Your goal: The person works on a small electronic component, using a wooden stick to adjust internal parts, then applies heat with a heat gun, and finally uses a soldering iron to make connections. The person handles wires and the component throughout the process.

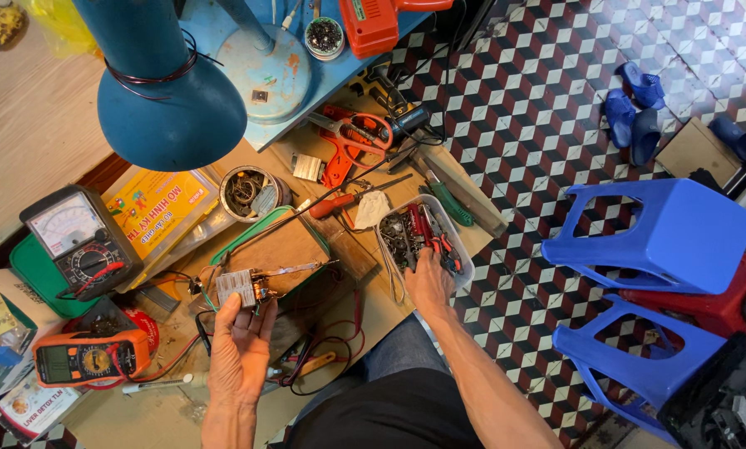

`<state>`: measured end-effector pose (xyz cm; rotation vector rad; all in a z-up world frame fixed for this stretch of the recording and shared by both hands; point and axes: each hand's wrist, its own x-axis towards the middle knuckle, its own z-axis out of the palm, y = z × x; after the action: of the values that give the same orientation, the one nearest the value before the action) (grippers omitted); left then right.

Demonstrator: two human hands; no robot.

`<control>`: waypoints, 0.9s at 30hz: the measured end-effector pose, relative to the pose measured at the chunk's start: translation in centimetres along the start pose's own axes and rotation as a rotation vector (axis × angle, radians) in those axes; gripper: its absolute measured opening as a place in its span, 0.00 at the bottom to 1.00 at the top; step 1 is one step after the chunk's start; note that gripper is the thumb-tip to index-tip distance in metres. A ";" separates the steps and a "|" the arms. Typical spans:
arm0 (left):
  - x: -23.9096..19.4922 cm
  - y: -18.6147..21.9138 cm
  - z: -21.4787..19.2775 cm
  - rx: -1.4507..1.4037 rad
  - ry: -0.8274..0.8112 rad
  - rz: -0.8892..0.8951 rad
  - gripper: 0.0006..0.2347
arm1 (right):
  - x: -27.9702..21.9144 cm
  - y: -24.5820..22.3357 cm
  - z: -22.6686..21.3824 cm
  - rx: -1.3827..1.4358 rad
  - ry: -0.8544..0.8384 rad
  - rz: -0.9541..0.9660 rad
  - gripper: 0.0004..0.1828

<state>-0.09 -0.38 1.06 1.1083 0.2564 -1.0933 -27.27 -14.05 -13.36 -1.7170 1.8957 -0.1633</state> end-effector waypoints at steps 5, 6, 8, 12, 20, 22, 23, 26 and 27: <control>0.0 0.1 0.1 0.004 0.007 -0.007 0.16 | 0.8 0.0 -2.3 0.013 0.030 -0.125 0.23; 0.0 0.1 0.0 -0.004 -0.005 -0.009 0.15 | 0.6 0.1 -3.0 0.086 0.026 -0.099 0.20; 0.1 0.1 -0.2 -0.019 -0.019 -0.017 0.16 | 0.4 0.8 -5.0 0.230 0.018 -0.044 0.15; 0.1 0.1 -0.2 -0.008 -0.016 -0.017 0.15 | 2.2 1.6 -8.1 0.159 0.029 0.004 0.19; 0.0 0.1 -0.1 -0.011 0.006 -0.022 0.15 | 4.6 0.4 -5.7 -0.249 -0.077 -0.081 0.27; 0.0 0.0 -0.1 -0.012 0.002 -0.023 0.15 | 5.0 -0.4 -4.8 -0.233 -0.064 -0.083 0.30; 0.0 0.0 -0.1 -0.006 -0.001 -0.020 0.15 | 5.4 -0.9 -4.4 -0.220 -0.057 -0.088 0.31; 0.2 0.2 0.0 0.000 0.012 -0.017 0.16 | 6.5 -1.9 -3.9 -0.185 -0.029 -0.031 0.36; 0.2 0.1 0.0 -0.002 0.020 -0.021 0.16 | 6.7 -1.8 -4.0 -0.198 -0.028 -0.038 0.35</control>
<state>0.09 -0.43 1.01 1.1174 0.2854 -1.1011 -27.70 -21.81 -11.43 -1.8750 1.9134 0.0359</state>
